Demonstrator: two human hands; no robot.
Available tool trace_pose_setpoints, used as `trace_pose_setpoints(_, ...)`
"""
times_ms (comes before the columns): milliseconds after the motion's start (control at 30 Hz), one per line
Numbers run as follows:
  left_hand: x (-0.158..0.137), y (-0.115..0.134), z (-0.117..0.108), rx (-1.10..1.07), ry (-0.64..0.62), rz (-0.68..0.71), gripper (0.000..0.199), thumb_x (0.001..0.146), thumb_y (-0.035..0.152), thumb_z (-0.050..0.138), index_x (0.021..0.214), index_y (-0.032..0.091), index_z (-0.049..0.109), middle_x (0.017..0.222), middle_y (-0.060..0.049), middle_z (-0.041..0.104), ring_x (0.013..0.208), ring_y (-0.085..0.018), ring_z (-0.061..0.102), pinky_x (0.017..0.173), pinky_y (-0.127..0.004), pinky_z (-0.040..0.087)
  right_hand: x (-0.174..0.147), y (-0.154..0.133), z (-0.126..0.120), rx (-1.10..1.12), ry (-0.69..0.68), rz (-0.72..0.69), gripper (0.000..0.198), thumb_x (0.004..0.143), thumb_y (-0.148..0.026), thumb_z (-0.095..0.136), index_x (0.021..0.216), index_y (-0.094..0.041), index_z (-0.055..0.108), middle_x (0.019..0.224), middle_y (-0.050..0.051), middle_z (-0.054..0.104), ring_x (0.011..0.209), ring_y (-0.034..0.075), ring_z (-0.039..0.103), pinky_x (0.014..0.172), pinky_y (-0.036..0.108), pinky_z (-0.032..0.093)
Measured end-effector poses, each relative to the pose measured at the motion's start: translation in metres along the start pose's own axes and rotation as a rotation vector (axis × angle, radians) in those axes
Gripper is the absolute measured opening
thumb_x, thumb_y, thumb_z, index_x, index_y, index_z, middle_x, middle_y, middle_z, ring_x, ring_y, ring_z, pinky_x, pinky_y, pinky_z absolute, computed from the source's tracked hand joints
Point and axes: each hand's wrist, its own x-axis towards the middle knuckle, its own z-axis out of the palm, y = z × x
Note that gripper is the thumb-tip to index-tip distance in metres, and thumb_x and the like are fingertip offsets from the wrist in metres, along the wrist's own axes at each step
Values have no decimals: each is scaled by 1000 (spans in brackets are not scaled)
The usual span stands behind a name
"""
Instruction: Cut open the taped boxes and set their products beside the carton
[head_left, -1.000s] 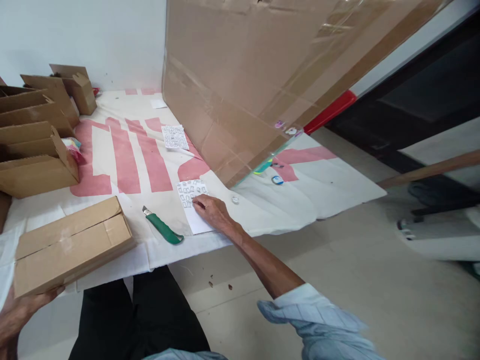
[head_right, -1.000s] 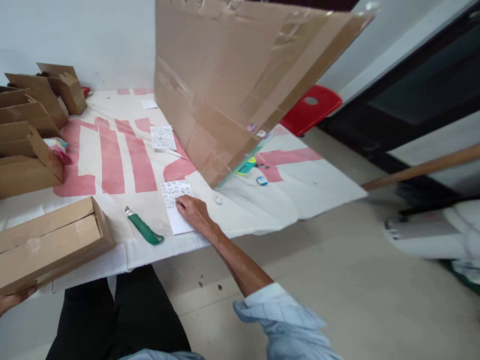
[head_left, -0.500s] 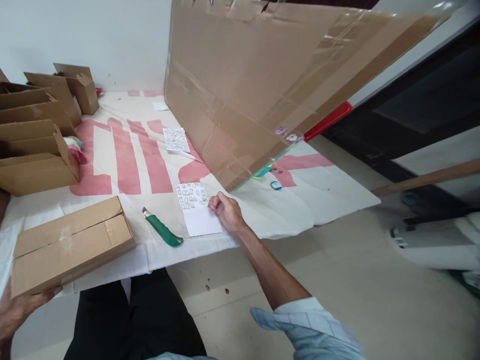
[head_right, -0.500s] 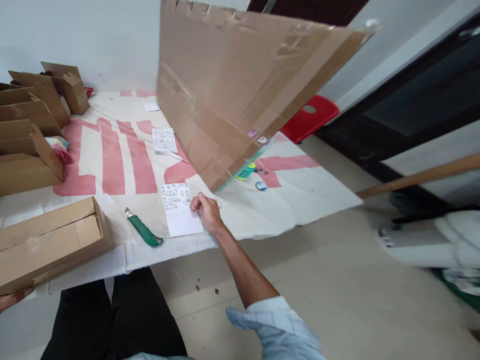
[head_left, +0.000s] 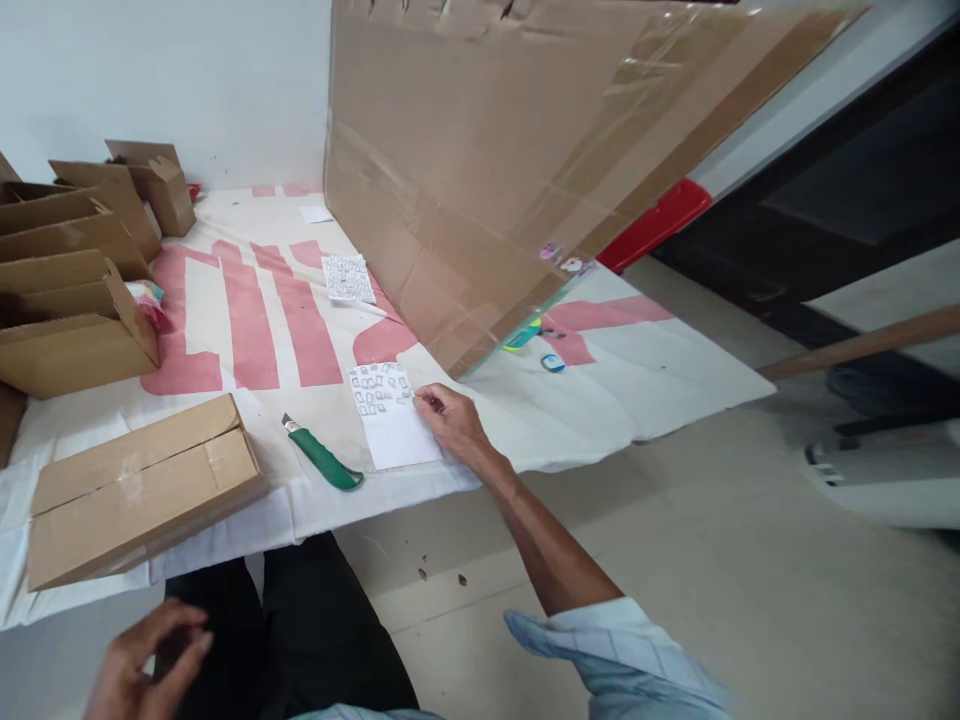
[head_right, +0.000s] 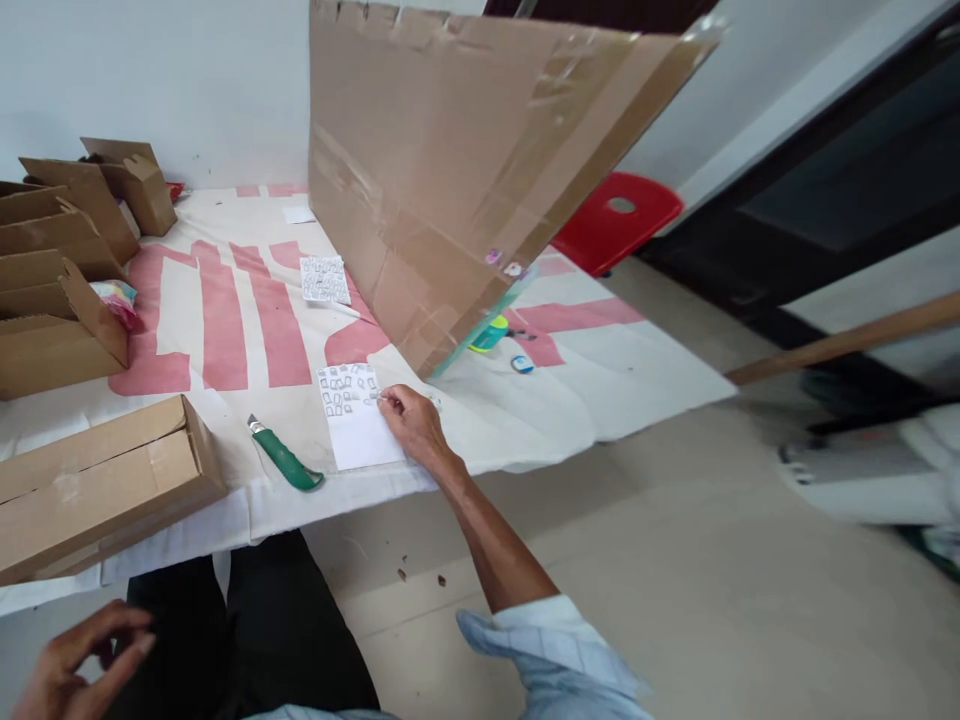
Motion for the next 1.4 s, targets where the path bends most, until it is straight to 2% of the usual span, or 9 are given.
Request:
trace_pose_setpoints(67, 9, 26, 28, -41, -175, 175, 30, 94, 54, 72, 87, 25, 78, 76, -2, 74, 59, -16, 68, 52, -22, 55, 2, 5, -1, -156, -39, -60, 24, 85, -36, 64, 102, -23, 75, 87, 5, 73, 76, 22, 62, 77, 34, 51)
trace_pose_setpoints(200, 37, 73, 69, -23, -262, 480, 10, 99, 24, 64, 96, 23, 73, 82, -4, 72, 70, -17, 71, 64, -25, 59, 4, 9, 1, -323, -112, -105, 24, 87, -28, 61, 104, -22, 78, 92, 7, 74, 82, 23, 65, 78, 33, 50)
trace_pose_setpoints(400, 88, 120, 116, 167, -276, 794, 20, 95, 8, 57, 108, 20, 67, 104, -10, 73, 93, -25, 69, 79, -39, 60, 2, 6, 2, -292, -114, -85, 17, 87, -26, 62, 95, -22, 77, 89, 6, 75, 77, 21, 64, 75, 32, 48)
trace_pose_setpoints(500, 116, 137, 140, 282, -290, 897, 27, 91, 9, 61, 115, 18, 65, 128, -15, 72, 124, -34, 64, 90, -47, 58, 3, 6, 2, -246, -83, -64, 17, 85, -26, 62, 93, -22, 76, 86, 5, 75, 74, 20, 63, 73, 32, 48)
trace_pose_setpoints(600, 140, 148, 161, 396, -364, 912, 28, 94, 16, 65, 121, 18, 64, 141, -16, 67, 142, -37, 54, 100, -51, 54, 6, 6, 1, -220, -76, -67, 17, 84, -27, 64, 93, -23, 77, 85, 4, 75, 72, 20, 63, 72, 32, 48)
trace_pose_setpoints(767, 161, 149, 181, 478, -457, 849, 10, 97, 21, 67, 106, 19, 64, 122, -12, 71, 126, -30, 61, 101, -48, 49, 9, 6, -3, -199, -111, -115, 13, 85, -24, 62, 82, -24, 75, 83, 4, 75, 71, 19, 63, 71, 31, 46)
trace_pose_setpoints(1167, 160, 141, 187, 474, -429, 837, 7, 101, 26, 66, 101, 19, 64, 120, -10, 71, 121, -28, 61, 94, -48, 46, 12, 2, -3, -151, -120, -159, 19, 91, -29, 59, 80, -25, 74, 86, 6, 76, 76, 21, 65, 76, 33, 48)
trace_pose_setpoints(1267, 160, 139, 189, 473, -434, 836, 8, 100, 27, 66, 100, 19, 64, 119, -9, 71, 121, -28, 61, 93, -47, 46, 9, 3, -2, -30, -104, -83, 19, 90, -35, 62, 81, -24, 73, 82, 4, 75, 74, 20, 64, 75, 33, 50)
trace_pose_setpoints(1400, 160, 139, 189, 462, -437, 833, 7, 100, 26, 65, 100, 19, 64, 118, -9, 70, 120, -28, 61, 94, -47, 46, 10, 4, 0, 194, -79, 93, 25, 83, -46, 68, 80, -22, 72, 72, 1, 70, 65, 18, 58, 63, 31, 47)
